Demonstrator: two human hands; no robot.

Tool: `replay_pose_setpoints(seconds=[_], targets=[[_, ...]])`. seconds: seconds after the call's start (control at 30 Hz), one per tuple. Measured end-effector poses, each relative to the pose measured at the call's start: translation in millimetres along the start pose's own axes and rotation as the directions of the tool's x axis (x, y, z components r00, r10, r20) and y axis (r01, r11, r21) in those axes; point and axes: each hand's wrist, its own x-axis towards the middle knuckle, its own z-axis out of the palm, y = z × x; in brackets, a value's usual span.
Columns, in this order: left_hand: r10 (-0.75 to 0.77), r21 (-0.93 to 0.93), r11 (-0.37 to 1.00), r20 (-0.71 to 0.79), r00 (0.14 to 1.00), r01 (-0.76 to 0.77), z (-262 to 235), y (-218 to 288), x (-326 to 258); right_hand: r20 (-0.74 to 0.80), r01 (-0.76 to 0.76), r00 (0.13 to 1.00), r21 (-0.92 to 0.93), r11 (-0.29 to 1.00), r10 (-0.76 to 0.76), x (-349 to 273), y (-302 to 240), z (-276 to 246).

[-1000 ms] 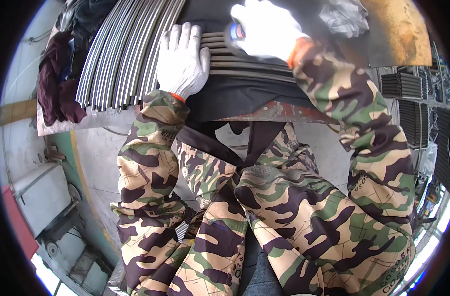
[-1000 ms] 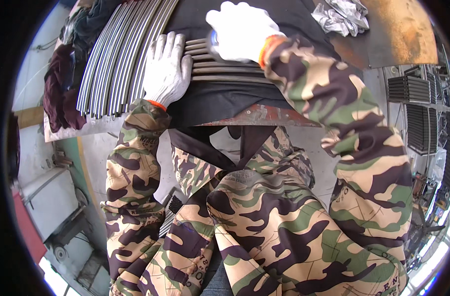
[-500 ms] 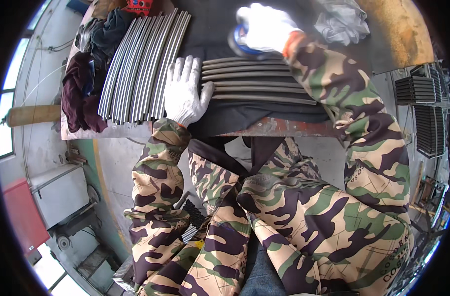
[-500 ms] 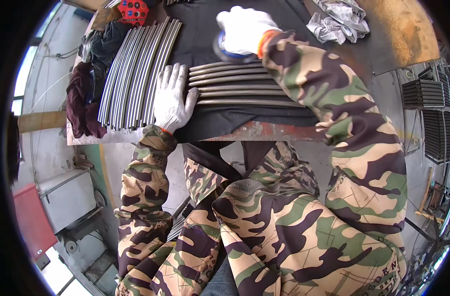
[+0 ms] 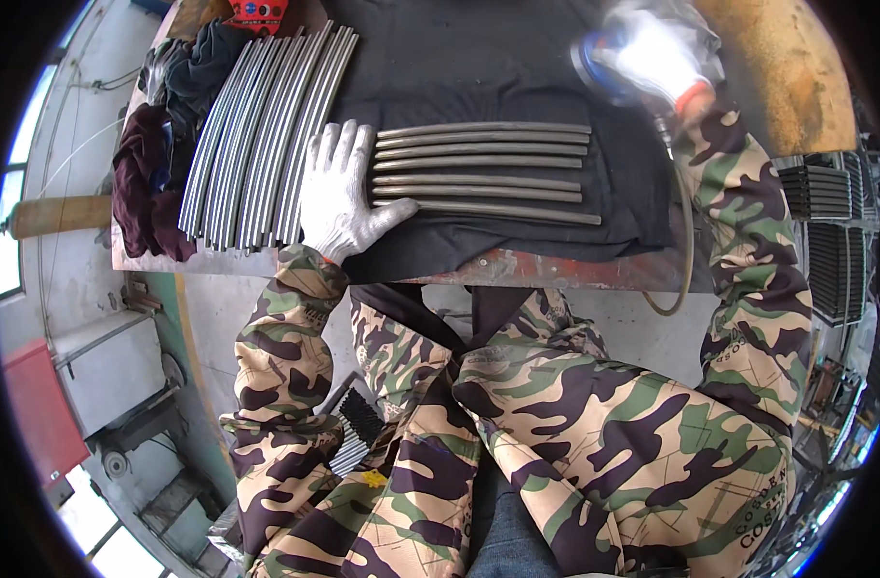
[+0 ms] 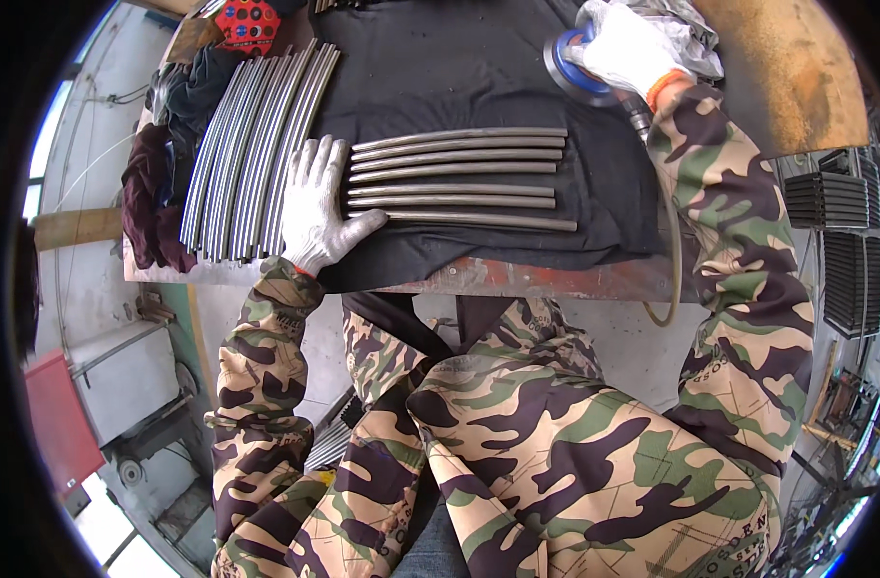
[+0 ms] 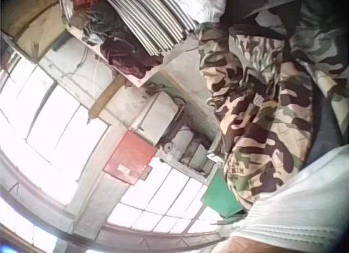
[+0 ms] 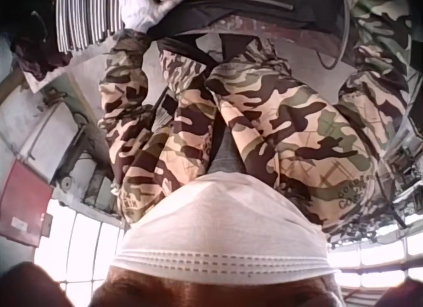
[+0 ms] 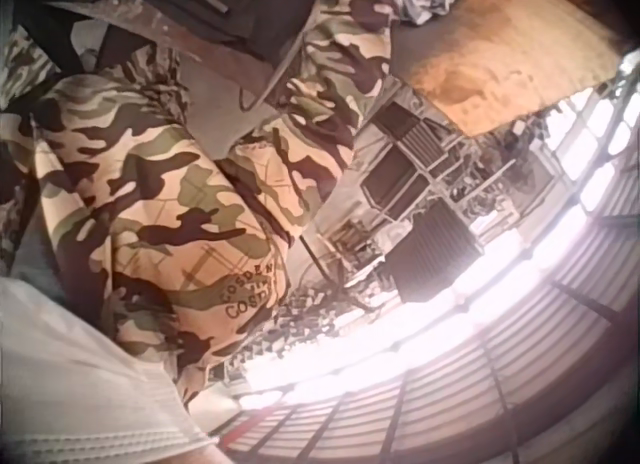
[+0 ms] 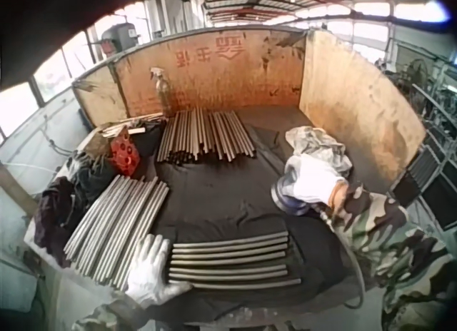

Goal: Sanding a bundle of metal rods using a handheld power sander at a workstation.

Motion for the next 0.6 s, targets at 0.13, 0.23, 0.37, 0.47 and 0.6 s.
replay_pose_setpoints(seconds=[0.13,0.23,0.37,0.47,0.6], targets=[[0.013,0.031,0.999,-0.002,1.0,-0.013,-2,1,-1,0.053,-0.073,0.996,0.034,0.997,0.071,-14,-11,-4],[0.01,0.037,0.999,-0.003,1.0,-0.01,-1,1,-3,-0.109,0.023,0.994,0.078,0.997,-0.014,-28,-32,-15],[0.007,0.025,1.0,-0.013,1.0,-0.007,4,1,-2,-0.059,0.144,0.988,0.031,0.989,-0.142,-44,-47,-10],[-0.001,0.035,0.999,-0.023,1.0,0.002,6,0,-2,-0.018,0.213,0.977,0.032,0.977,-0.212,-59,-62,-8],[-0.012,0.069,0.998,-0.037,0.999,0.015,1,-3,-4,-0.001,0.323,0.946,-0.007,0.946,-0.323,-73,-93,-4]])
